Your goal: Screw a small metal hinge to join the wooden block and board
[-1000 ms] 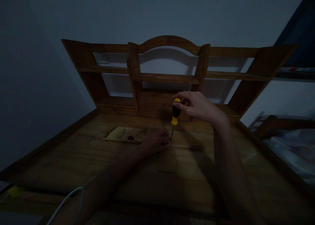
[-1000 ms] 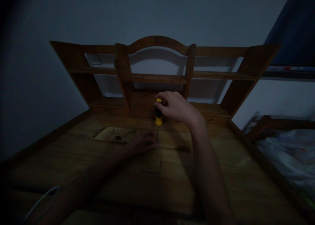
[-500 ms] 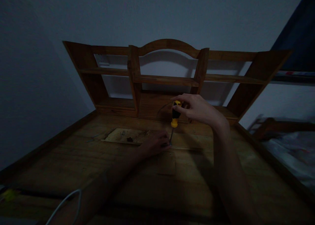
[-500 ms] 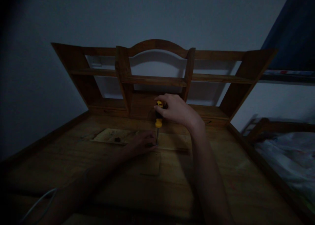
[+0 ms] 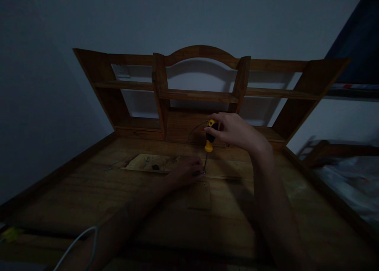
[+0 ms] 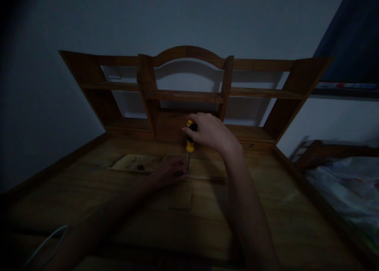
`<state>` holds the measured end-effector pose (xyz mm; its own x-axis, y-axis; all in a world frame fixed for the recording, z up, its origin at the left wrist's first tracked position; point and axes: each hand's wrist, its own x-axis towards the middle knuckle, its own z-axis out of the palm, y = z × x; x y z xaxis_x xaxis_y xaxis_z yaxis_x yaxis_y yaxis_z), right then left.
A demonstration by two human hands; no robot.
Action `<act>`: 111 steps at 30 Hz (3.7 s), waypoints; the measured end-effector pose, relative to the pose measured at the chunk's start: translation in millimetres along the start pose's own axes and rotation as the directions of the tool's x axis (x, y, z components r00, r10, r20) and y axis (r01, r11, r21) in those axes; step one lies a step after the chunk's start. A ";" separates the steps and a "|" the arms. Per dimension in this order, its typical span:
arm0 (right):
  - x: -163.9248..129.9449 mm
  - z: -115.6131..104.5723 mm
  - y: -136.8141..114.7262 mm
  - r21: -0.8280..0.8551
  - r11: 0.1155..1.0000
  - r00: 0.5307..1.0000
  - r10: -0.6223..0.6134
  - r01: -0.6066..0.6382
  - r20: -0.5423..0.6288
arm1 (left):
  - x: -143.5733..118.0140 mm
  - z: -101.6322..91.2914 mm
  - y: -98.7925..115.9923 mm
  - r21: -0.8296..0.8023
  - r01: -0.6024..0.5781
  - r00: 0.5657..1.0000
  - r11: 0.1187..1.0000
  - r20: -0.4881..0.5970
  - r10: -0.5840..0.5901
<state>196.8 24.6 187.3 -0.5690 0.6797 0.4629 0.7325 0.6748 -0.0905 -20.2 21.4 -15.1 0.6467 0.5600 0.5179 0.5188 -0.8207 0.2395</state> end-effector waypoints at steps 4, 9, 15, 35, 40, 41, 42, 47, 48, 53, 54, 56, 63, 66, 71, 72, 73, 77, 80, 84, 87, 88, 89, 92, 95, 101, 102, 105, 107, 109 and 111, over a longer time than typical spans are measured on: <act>-1.1 0.2 -0.8 0.113 0.993 1.000 -0.018 0.019 -0.008 | -0.2 -2.0 1.2 -0.019 -0.017 1.000 1.000 -0.010 0.016; 2.6 6.0 -5.9 -0.001 1.000 0.999 -0.003 0.003 -0.045 | 1.2 -4.8 3.3 0.004 0.011 1.000 1.000 0.021 -0.012; 1.2 5.4 -3.4 0.035 0.999 1.000 0.001 -0.001 0.001 | 1.6 -6.1 4.9 -0.002 0.025 1.000 1.000 0.019 -0.025; 2.1 7.9 -3.8 0.101 0.995 0.999 -0.028 0.027 0.015 | 1.8 -6.0 4.7 0.003 0.025 0.999 1.000 0.031 -0.026; 0.4 8.7 -9.8 -0.016 0.998 0.998 0.058 -0.058 0.004 | 1.5 -6.4 5.1 0.011 0.031 0.999 0.999 0.039 -0.031; -0.6 7.7 -10.5 -0.016 0.999 0.999 0.052 -0.052 0.008 | 1.5 -6.2 4.8 0.009 0.032 0.999 0.999 0.035 -0.033; -1.8 6.2 -10.7 0.000 0.999 0.999 0.039 -0.039 0.015 | 1.5 -5.9 4.4 0.008 0.034 0.999 0.999 0.032 -0.034; -5.7 0.2 -9.2 0.071 0.998 0.999 -0.001 -0.001 0.037 | 1.3 -4.4 2.1 0.013 0.040 0.998 0.999 0.038 -0.040; -5.3 0.5 -9.2 0.066 0.998 1.000 -0.001 -0.001 0.030 | 1.2 -4.5 2.0 0.015 0.037 0.998 0.999 0.044 -0.038; -0.3 7.8 -11.6 -0.051 0.997 0.998 0.064 -0.064 0.001 | 0.6 -5.1 2.5 0.032 0.032 0.999 0.999 0.031 -0.033; 0.2 8.8 -11.8 -0.060 0.995 0.996 0.086 -0.085 0.003 | 0.7 -5.3 2.7 0.034 0.030 0.999 0.999 0.024 -0.031; -0.4 9.2 -10.9 -0.024 0.995 0.995 0.096 -0.095 0.030 | 1.0 -5.9 3.4 0.040 0.030 0.999 0.999 0.020 -0.031; -5.1 3.9 -2.5 0.100 0.995 0.994 0.021 -0.032 0.108 | 1.3 -6.7 4.9 0.036 0.024 1.000 0.999 0.017 -0.025; -2.0 8.4 -2.0 0.096 0.995 0.996 0.020 -0.029 0.090 | 1.0 -5.7 3.4 0.031 0.022 0.999 0.999 0.023 -0.023; 1.6 13.7 -5.5 0.058 0.997 0.997 0.047 -0.051 0.066 | 0.6 -5.8 3.4 0.026 0.034 0.999 0.999 0.040 -0.035; 0.9 13.1 -6.8 0.057 0.997 0.996 0.052 -0.056 0.071 | 0.5 -5.7 3.7 0.024 0.033 0.999 0.999 0.039 -0.034; -0.2 12.0 -8.2 0.059 0.996 0.995 0.056 -0.061 0.077 | 0.3 -5.4 4.0 0.022 0.036 0.999 0.999 0.039 -0.037; -5.3 8.2 -12.9 0.099 0.993 0.993 0.055 -0.065 0.101 | -0.7 -3.4 4.1 -0.006 0.043 0.998 0.999 0.046 -0.043; -7.0 6.4 -13.0 0.156 0.987 0.994 0.029 -0.044 0.102 | -0.9 -2.9 4.1 -0.013 0.040 0.998 0.999 0.058 -0.039; -9.7 -5.7 -9.1 0.166 0.985 0.999 0.044 -0.047 0.025 | -0.1 -6.4 6.8 -0.005 0.023 0.998 1.000 0.059 -0.023; -16.7 -23.9 -6.8 0.140 0.990 0.991 0.035 -0.017 -0.132 | -0.6 -8.6 8.1 0.004 0.019 0.998 1.000 0.055 -0.019; -19.9 -30.2 -6.6 0.131 0.991 0.981 0.034 -0.009 -0.192 | -1.2 -8.7 7.7 0.015 0.017 0.999 1.000 0.049 -0.018; -23.3 -36.1 -6.8 0.121 0.993 0.967 0.038 -0.008 -0.252 | -1.9 -8.4 7.0 0.032 0.016 0.999 0.999 0.040 -0.018; -31.6 -49.1 -7.8 0.101 0.994 0.884 0.092 -0.051 -0.458 | -4.3 -6.5 4.4 0.100 0.007 1.000 0.995 0.021 -0.009; -33.4 -55.2 -3.2 0.196 0.977 0.715 0.198 -0.086 -0.671 | -4.8 -6.1 4.2 0.160 -0.006 1.000 0.987 0.004 0.005; -37.7 -45.4 44.8 0.724 0.690 0.475 0.631 0.018 -0.613 | -0.1 -9.5 8.6 0.202 -0.069 0.996 0.977 0.073 0.055; -42.8 -39.8 55.3 0.838 0.544 0.489 0.720 0.042 -0.491 | 0.6 -9.5 8.5 0.199 -0.085 0.994 0.976 0.082 0.069; -67.5 -16.2 78.6 0.975 0.219 0.611 0.777 -0.038 -0.151 | 2.3 -8.5 7.1 0.170 -0.115 0.990 0.979 0.095 0.100; -88.8 3.9 81.1 0.987 -0.085 0.713 0.683 -0.138 0.159 | 3.8 -8.1 6.2 0.143 -0.119 0.991 0.983 0.086 0.107; -111.1 25.7 71.3 0.948 -0.299 0.704 0.649 -0.114 0.289 | 5.7 -8.3 6.2 0.122 -0.120 0.991 0.985 0.066 0.113; -132.1 47.1 51.8 0.897 -0.430 0.697 0.614 -0.097 0.370 | 7.7 -8.9 7.0 0.111 -0.121 0.991 0.986 0.064 0.115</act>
<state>292.3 -16.7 79.9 -0.0849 0.9947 -0.0588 -0.5958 -0.0980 -0.7971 -16.6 19.0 -2.1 0.7363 0.4683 0.4884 0.4955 -0.8647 0.0821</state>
